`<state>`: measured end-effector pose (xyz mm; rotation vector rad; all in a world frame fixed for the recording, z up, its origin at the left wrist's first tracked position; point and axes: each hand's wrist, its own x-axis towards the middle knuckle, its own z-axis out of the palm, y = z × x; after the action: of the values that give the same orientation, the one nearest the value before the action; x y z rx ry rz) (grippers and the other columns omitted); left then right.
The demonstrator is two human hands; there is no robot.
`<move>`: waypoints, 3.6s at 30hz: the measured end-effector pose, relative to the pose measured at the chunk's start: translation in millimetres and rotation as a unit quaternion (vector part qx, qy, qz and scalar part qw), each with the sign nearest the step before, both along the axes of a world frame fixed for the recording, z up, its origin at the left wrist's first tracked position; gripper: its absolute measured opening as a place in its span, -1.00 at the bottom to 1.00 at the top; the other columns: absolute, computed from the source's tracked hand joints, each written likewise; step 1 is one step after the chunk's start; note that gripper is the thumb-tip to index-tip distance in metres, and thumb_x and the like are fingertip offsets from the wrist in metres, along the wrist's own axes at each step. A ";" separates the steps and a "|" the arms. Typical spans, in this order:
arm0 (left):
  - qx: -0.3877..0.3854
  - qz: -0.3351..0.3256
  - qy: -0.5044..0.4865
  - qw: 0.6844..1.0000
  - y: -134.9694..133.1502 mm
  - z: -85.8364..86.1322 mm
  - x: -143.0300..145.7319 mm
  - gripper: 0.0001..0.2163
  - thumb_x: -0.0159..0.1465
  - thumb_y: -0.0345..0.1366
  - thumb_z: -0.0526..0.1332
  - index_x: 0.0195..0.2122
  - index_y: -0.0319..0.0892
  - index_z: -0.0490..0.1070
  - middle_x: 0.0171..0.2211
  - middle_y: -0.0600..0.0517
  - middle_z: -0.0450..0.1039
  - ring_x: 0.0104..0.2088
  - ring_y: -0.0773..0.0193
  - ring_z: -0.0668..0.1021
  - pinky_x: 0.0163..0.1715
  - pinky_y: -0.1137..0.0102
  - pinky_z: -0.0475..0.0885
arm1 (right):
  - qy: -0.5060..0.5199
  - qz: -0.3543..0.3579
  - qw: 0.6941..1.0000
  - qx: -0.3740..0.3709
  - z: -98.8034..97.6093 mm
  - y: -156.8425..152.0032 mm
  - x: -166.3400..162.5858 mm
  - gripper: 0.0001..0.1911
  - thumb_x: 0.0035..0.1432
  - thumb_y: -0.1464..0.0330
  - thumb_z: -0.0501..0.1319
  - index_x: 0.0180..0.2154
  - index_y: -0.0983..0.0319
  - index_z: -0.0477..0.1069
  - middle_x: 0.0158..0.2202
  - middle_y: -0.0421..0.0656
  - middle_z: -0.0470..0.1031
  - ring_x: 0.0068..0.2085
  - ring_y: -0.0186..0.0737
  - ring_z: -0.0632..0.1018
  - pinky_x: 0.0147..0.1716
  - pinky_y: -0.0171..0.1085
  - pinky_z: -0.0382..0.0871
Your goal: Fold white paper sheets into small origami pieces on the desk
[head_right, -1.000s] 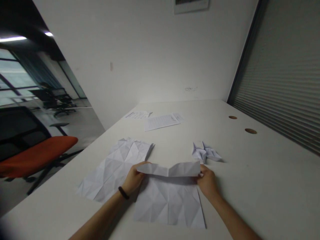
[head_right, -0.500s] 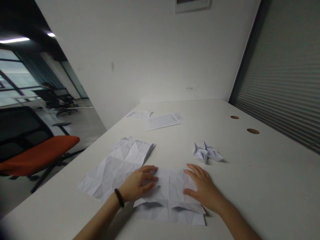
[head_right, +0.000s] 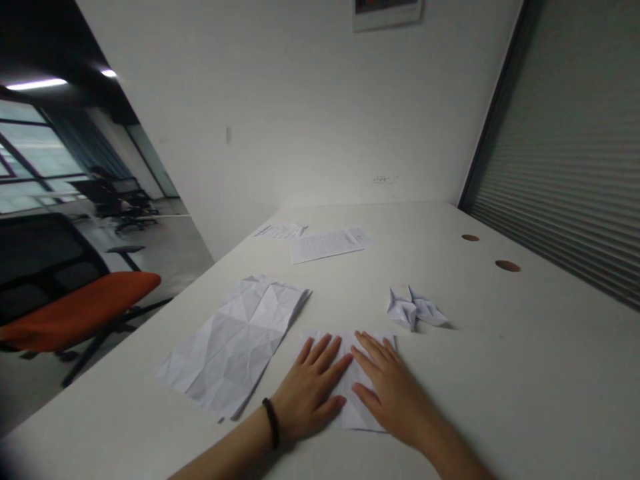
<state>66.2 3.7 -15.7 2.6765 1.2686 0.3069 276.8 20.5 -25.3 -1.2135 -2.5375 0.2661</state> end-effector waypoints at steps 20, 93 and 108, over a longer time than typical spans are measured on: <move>-0.019 0.003 0.032 0.999 9.5 11.7 2.6 -0.45 0.24 0.03 -0.02 0.17 -0.18 0.07 0.20 -0.17 0.04 0.18 -0.06 0.11 0.10 0.00 0.02 | -0.041 -0.082 0.996 -0.014 -14.9 3.0 3.0 -0.34 0.16 0.08 -0.04 0.18 0.36 0.04 0.25 0.03 -0.06 0.25 -0.08 -0.02 0.19 -0.04 -0.07; 0.040 0.191 -0.102 0.975 27.4 -0.1 -3.0 -0.49 0.08 -0.34 0.18 0.08 -0.29 0.14 -0.02 -0.19 0.27 0.02 0.00 0.31 0.06 0.03 0.13 | -0.021 0.012 0.999 -0.037 -9.5 -3.8 -8.1 -0.50 0.25 0.30 -0.08 0.21 0.15 -0.07 0.27 -0.18 -0.09 0.25 -0.20 -0.02 0.20 -0.05 -0.06; -0.043 -0.010 -0.219 0.975 9.7 17.2 -2.0 -0.30 0.12 -0.06 0.20 0.19 -0.16 -0.09 0.14 -0.19 0.09 0.05 0.03 0.31 0.04 0.13 0.25 | 0.003 0.018 1.000 -0.017 -13.4 -3.8 -8.7 -0.50 0.24 0.31 -0.05 0.20 0.15 -0.06 0.25 -0.14 -0.02 0.24 -0.15 0.02 0.18 0.00 -0.03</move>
<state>64.2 13.4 1.5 2.3650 1.0859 0.7700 268.0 16.7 -38.7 -1.1785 -2.5624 0.3218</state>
